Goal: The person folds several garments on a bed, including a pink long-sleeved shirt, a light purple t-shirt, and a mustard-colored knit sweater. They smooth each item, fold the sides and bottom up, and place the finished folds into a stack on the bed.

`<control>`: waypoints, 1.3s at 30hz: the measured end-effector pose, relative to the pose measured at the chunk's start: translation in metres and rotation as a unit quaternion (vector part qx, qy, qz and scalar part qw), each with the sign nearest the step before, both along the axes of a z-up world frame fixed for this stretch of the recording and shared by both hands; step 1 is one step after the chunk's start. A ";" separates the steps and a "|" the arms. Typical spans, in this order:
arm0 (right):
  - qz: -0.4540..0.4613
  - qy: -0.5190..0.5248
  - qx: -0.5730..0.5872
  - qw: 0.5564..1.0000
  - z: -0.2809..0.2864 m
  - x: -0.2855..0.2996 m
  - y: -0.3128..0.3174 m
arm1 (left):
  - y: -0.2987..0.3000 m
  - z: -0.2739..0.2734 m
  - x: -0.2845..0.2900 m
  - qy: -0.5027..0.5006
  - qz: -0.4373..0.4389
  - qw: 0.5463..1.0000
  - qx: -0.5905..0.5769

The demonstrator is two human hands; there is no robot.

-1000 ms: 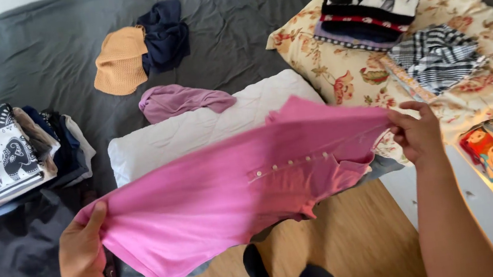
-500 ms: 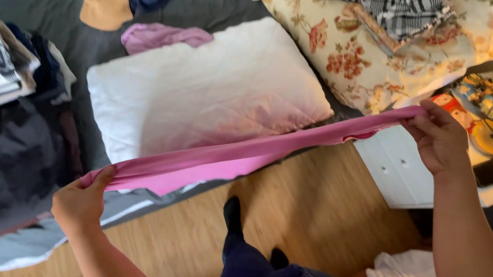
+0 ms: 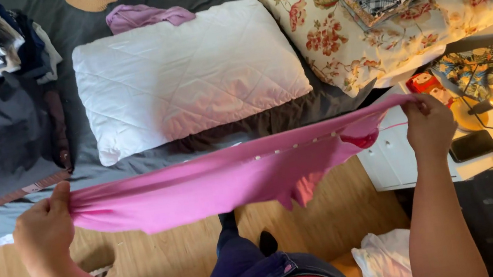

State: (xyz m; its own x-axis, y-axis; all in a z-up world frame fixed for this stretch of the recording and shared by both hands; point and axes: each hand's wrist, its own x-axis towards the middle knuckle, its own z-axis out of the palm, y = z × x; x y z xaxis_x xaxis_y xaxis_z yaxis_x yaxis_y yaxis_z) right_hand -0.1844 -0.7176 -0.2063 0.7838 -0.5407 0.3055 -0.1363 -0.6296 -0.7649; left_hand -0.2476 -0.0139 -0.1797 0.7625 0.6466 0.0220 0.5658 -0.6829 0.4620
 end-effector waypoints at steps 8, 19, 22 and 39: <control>0.124 -0.049 0.631 0.765 0.000 0.083 -0.004 | -0.021 0.066 0.065 -0.285 -0.151 0.771 -0.550; 0.300 -0.242 0.696 0.607 0.130 0.338 0.119 | 0.031 0.127 0.347 -0.517 -0.235 0.675 -0.471; 0.350 -0.308 0.669 0.579 0.135 0.376 0.135 | 0.049 0.135 0.382 -0.569 -0.223 0.617 -0.496; 0.083 0.069 0.460 0.882 -0.117 0.338 0.072 | 0.063 -0.128 0.289 -0.290 0.177 0.791 -0.509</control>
